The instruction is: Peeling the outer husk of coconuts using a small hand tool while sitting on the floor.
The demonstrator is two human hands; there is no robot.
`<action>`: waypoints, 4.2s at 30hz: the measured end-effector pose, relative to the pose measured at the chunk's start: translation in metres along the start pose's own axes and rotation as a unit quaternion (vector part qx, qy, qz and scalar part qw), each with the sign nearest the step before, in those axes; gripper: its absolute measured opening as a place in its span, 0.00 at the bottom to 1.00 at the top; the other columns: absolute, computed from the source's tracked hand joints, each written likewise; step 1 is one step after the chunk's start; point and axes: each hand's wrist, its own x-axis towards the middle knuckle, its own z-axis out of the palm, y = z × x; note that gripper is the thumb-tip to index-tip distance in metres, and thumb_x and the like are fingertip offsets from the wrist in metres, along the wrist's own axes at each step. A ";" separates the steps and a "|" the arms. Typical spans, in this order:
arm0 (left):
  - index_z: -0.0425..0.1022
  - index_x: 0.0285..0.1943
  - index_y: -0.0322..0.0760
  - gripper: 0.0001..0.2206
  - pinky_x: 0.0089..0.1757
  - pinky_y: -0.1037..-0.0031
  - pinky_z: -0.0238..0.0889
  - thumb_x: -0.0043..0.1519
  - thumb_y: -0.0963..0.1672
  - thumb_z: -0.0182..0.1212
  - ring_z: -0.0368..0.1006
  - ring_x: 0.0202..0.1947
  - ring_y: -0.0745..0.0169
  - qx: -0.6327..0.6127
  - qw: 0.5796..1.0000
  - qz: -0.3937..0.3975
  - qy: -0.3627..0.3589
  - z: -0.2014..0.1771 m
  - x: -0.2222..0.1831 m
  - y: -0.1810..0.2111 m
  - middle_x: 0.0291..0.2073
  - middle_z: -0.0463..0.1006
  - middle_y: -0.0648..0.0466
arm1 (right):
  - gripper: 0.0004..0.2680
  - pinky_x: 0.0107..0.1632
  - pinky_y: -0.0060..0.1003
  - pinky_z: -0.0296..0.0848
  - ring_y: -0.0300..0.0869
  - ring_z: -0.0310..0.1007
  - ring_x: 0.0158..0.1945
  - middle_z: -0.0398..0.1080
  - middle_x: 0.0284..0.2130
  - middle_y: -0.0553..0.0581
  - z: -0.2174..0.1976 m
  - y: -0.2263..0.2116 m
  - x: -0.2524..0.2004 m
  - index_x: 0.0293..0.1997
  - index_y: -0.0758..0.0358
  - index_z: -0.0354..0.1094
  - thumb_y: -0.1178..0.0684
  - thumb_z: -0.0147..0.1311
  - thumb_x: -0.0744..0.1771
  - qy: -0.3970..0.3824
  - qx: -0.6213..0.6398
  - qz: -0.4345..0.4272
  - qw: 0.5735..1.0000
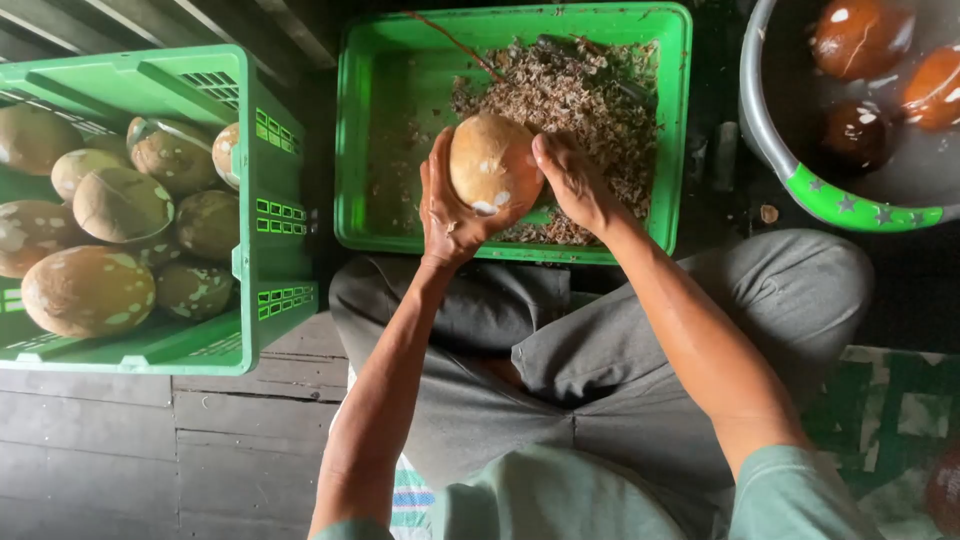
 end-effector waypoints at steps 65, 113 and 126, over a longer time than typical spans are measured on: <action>0.57 0.70 0.35 0.51 0.52 0.63 0.71 0.37 0.51 0.83 0.75 0.53 0.44 0.031 0.996 0.084 -0.016 -0.055 0.010 -0.029 0.55 0.71 0.42 | 0.08 0.38 0.35 0.69 0.43 0.63 0.37 0.67 0.37 0.59 0.049 -0.025 0.083 0.42 0.67 0.75 0.54 0.51 0.72 0.077 -0.202 -0.354 0.910; 0.63 0.63 0.36 0.44 0.47 0.61 0.71 0.36 0.50 0.82 0.74 0.46 0.46 0.028 0.991 0.133 -0.009 -0.059 0.017 -0.014 0.50 0.71 0.45 | 0.10 0.37 0.35 0.68 0.42 0.63 0.36 0.67 0.35 0.59 0.031 -0.028 0.094 0.42 0.67 0.78 0.50 0.58 0.69 -0.024 -0.071 -0.269 0.960; 0.60 0.68 0.34 0.47 0.50 0.62 0.71 0.38 0.50 0.81 0.75 0.52 0.44 0.018 0.996 0.086 0.005 -0.054 0.003 -0.006 0.56 0.70 0.43 | 0.08 0.39 0.34 0.67 0.44 0.67 0.35 0.68 0.35 0.60 0.035 -0.065 0.060 0.41 0.74 0.77 0.56 0.57 0.69 0.078 -0.121 -0.325 0.935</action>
